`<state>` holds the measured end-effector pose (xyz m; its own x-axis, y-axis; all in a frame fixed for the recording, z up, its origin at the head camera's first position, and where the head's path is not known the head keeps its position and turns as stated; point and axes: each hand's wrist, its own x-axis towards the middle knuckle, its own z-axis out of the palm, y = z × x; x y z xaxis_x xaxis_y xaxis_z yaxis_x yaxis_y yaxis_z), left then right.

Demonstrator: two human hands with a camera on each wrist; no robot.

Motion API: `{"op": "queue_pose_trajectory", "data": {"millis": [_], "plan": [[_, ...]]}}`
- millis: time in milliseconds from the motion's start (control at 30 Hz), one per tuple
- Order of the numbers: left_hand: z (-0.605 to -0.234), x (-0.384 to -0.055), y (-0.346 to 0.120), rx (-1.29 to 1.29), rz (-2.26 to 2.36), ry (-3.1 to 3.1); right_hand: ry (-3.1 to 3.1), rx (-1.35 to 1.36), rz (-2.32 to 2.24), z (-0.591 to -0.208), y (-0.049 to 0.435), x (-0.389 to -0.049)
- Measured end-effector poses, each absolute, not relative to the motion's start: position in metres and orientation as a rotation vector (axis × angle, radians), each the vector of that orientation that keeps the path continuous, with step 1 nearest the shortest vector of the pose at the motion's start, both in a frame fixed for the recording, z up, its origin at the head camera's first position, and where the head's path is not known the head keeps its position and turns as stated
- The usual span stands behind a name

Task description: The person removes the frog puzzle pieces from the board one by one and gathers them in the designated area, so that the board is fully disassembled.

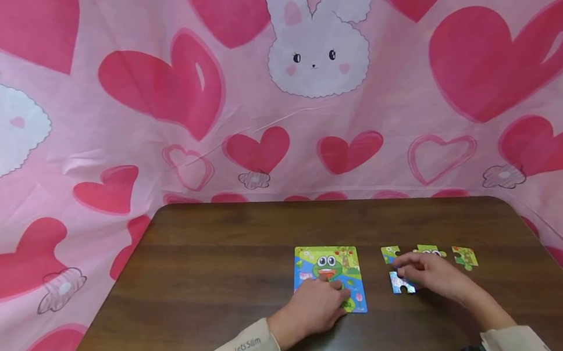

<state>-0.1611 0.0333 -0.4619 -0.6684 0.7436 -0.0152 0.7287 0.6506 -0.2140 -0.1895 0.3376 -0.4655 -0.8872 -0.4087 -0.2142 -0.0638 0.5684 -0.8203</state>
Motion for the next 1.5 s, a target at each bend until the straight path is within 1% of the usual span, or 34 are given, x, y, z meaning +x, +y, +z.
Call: {"op": "queue_pose_trajectory", "data": {"millis": [433,967,1100,1300,1500], "plan": [[-0.459,-0.163,0.033,-1.243,0.288,-2.765,2.692,-0.328,-0.991,-0.455,0.329,-0.184],[-0.461,-0.16,0.035,-1.241,0.294,-2.794,2.58,-0.241,-1.228,-0.454,0.338,-0.185],[-0.462,-0.157,0.037,-1.223,0.308,-2.785,2.565,-0.221,-1.303,-0.45,0.333,-0.189],[-0.465,-0.153,0.038,-1.204,0.33,-2.72,2.576,-0.186,-1.302,-0.445,0.322,-0.195],[-0.465,-0.155,0.038,-1.209,0.305,-2.739,2.591,-0.217,-1.297,-0.444,0.312,-0.2]]}}
